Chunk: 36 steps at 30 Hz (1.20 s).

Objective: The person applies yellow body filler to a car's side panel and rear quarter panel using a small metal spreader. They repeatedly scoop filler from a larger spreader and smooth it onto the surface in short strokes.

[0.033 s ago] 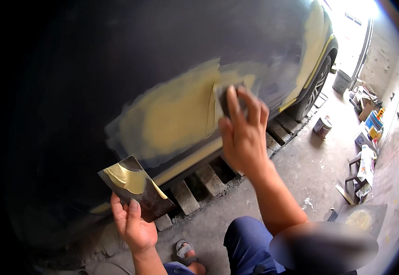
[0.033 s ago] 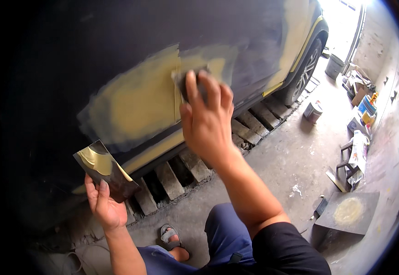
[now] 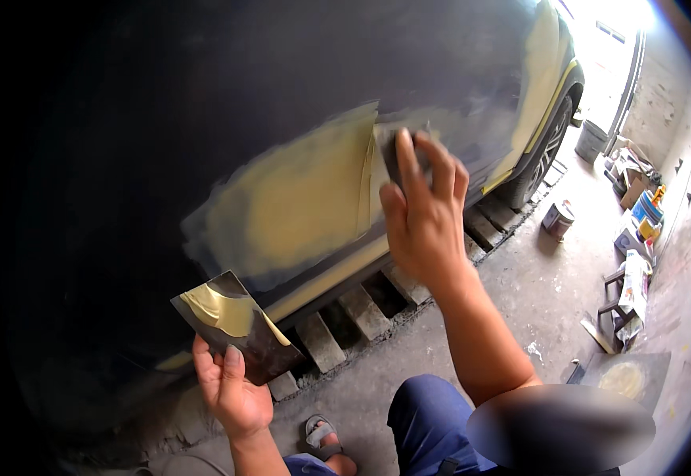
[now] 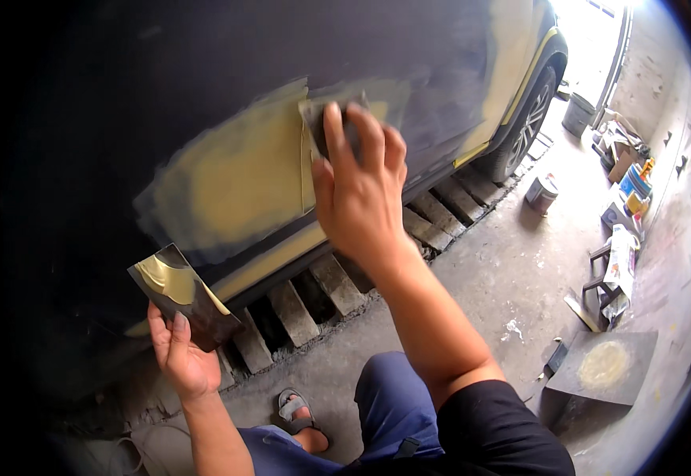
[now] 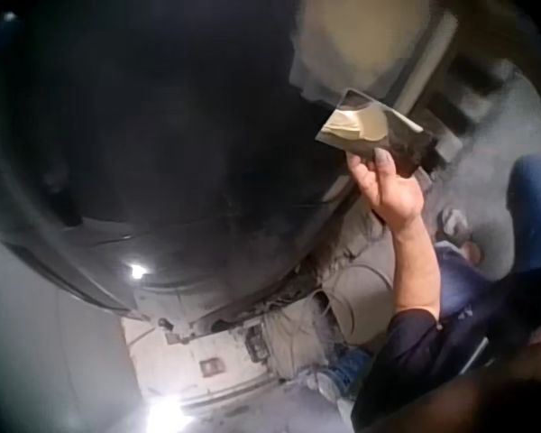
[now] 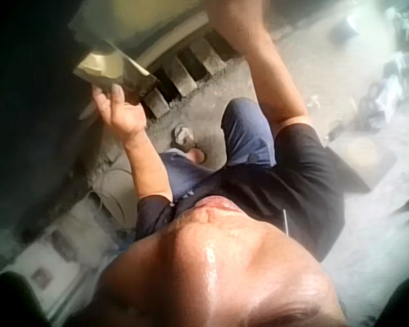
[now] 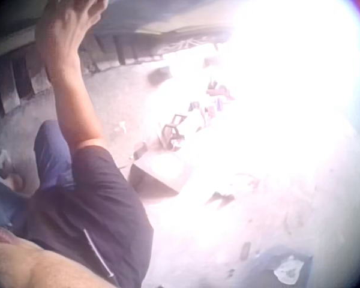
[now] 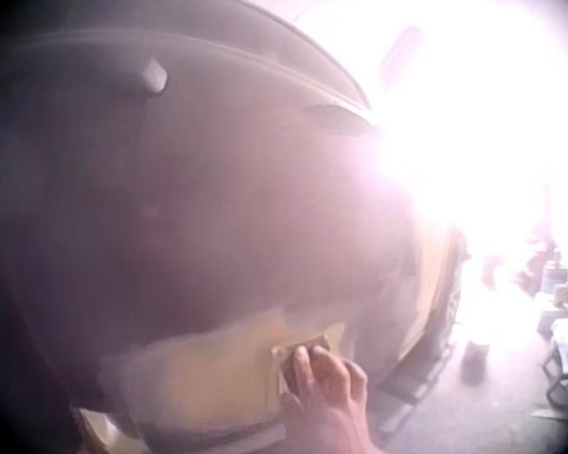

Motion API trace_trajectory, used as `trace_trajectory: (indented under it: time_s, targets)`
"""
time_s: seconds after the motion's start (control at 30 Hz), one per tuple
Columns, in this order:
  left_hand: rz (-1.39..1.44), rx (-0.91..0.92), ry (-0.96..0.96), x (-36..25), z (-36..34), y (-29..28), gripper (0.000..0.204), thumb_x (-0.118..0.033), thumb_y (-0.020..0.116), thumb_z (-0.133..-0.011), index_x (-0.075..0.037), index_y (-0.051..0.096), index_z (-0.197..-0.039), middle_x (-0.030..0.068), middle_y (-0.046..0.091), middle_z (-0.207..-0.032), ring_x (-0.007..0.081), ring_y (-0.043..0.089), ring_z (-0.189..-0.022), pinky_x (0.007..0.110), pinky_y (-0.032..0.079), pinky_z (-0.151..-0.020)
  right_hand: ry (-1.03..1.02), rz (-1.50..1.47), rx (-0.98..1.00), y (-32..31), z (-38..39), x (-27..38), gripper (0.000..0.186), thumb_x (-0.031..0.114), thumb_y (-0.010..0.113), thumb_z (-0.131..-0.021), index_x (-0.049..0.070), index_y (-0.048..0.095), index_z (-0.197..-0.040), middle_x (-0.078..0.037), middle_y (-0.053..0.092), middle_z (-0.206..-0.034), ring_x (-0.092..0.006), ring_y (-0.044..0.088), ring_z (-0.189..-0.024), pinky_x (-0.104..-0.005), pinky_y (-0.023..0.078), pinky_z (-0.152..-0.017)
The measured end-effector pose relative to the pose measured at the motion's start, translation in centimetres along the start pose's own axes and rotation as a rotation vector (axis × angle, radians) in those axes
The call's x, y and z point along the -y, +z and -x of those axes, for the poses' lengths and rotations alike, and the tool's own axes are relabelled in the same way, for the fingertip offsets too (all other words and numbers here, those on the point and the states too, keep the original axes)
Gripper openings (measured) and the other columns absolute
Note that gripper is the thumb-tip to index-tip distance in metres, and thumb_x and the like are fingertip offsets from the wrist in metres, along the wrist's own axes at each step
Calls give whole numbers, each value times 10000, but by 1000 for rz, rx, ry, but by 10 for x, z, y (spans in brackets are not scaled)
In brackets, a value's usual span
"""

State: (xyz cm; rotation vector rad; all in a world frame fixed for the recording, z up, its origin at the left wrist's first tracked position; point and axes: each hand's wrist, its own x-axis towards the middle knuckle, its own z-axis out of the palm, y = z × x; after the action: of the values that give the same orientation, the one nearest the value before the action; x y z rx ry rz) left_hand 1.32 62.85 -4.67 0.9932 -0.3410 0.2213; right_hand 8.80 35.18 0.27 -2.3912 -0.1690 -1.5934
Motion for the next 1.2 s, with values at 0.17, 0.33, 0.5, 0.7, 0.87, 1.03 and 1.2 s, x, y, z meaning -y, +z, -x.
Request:
trace_trajectory:
  time_s: [0.17,0.33,0.5,0.7,0.87,1.03,1.2]
  targets:
    - [2,3,0,-1,3,-6,446,-50,489,-983,-6,395,-1417,125,546,-1347,227,521,-1245,393,381,-1095,9,-34,36,13,-19,21,555,170,595,-879,88,471,-1414,-153,386,-1408,-411,367,-1193,-542,378,-949]
    - [-28,-24,7,-1,3,-12,451,-61,507,-981,-7,397,-1415,123,548,-1344,223,523,-1244,393,383,-1093,58,-28,294,14,45,52,590,189,622,-851,109,472,-1417,-137,402,-1395,-403,382,-1191,-520,384,-923]
    - [-15,-23,1,2,1,-10,455,-58,513,-980,-10,396,-1417,122,548,-1344,223,525,-1243,393,386,-1091,76,-38,367,21,99,65,598,202,658,-832,126,495,-1402,-116,412,-1393,-408,381,-1214,-507,383,-933]
    - [-10,-10,-11,6,3,-8,450,-55,505,-983,-24,399,-1419,119,550,-1345,223,526,-1243,392,394,-1084,73,-34,424,9,117,65,608,198,664,-819,134,500,-1401,-113,403,-1404,-392,366,-1229,-513,384,-933]
    - [-4,-46,-18,5,4,0,446,-26,493,-969,1,401,-1405,138,562,-1317,235,535,-1223,403,397,-1081,88,-2,224,-10,50,26,551,181,597,-863,107,495,-1399,-148,387,-1420,-407,369,-1211,-538,379,-962]
    - [0,-61,-30,8,5,2,446,-13,495,-959,13,408,-1395,145,567,-1306,237,541,-1211,406,396,-1080,50,-23,45,0,-13,0,564,193,588,-875,105,464,-1418,-150,391,-1412,-400,371,-1212,-545,382,-958]
    - [-26,-20,-12,7,5,-7,430,-40,503,-980,-28,418,-1402,115,565,-1329,226,534,-1234,399,397,-1086,35,7,248,4,24,31,570,193,602,-864,125,467,-1414,-136,406,-1390,-388,387,-1196,-530,381,-937]
